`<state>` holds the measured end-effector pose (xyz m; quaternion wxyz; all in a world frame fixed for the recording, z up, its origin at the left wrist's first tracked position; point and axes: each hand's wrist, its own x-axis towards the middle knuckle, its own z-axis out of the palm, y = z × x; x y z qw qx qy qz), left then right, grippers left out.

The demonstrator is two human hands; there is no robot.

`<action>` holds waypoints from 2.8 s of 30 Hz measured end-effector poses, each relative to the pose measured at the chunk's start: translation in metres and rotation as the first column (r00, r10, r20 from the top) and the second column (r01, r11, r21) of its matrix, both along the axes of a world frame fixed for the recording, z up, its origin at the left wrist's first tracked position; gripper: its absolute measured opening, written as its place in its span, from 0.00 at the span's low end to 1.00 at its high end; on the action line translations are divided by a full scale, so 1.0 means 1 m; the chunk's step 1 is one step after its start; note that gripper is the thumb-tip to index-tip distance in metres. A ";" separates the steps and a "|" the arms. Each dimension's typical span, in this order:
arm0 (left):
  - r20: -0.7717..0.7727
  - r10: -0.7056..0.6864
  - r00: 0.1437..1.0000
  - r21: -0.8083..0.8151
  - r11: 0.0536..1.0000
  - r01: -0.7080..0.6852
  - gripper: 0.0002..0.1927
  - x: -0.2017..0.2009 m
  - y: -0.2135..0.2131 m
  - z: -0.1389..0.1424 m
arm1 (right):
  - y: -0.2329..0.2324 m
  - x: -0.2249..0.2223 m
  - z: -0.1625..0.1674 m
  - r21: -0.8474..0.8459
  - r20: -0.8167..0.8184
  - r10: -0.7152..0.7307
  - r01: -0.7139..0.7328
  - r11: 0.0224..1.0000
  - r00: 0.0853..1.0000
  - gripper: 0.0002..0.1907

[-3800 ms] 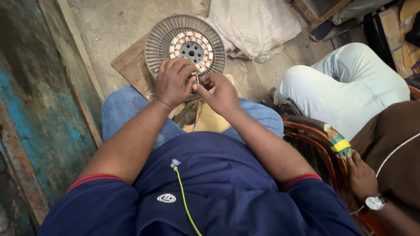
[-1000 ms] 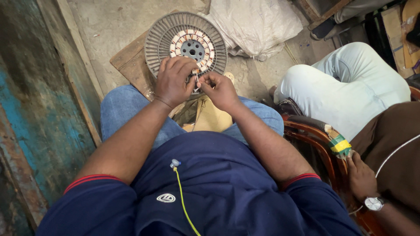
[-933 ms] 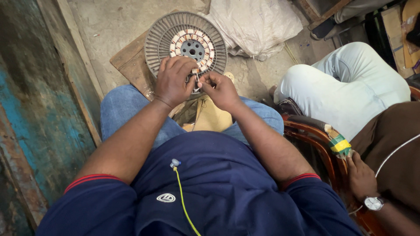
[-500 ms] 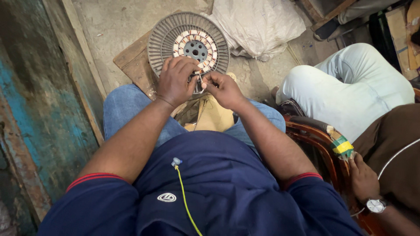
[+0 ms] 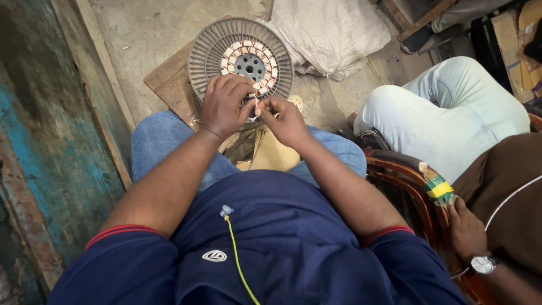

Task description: The person sits on the floor and winds a thin wire around the slots of a motor stator. They use both hands to guide the wire through the slots and secure it in place.

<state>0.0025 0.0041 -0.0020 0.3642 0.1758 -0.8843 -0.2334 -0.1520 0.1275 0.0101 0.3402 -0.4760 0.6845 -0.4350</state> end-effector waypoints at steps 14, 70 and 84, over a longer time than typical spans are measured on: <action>0.011 0.016 1.000 -0.044 0.999 -0.016 0.08 0.000 0.001 -0.002 | 0.012 0.007 -0.009 0.019 0.117 0.048 -0.051 0.999 0.992 0.11; 0.029 0.012 1.000 0.013 1.000 -0.012 0.08 0.013 0.014 -0.001 | -0.039 -0.058 0.008 -0.182 0.194 0.236 -0.202 0.962 0.952 0.05; 0.031 0.009 0.999 0.035 0.999 -0.010 0.06 0.010 0.009 -0.004 | -0.058 -0.046 0.028 -0.218 -0.290 0.183 -0.251 0.943 0.940 0.05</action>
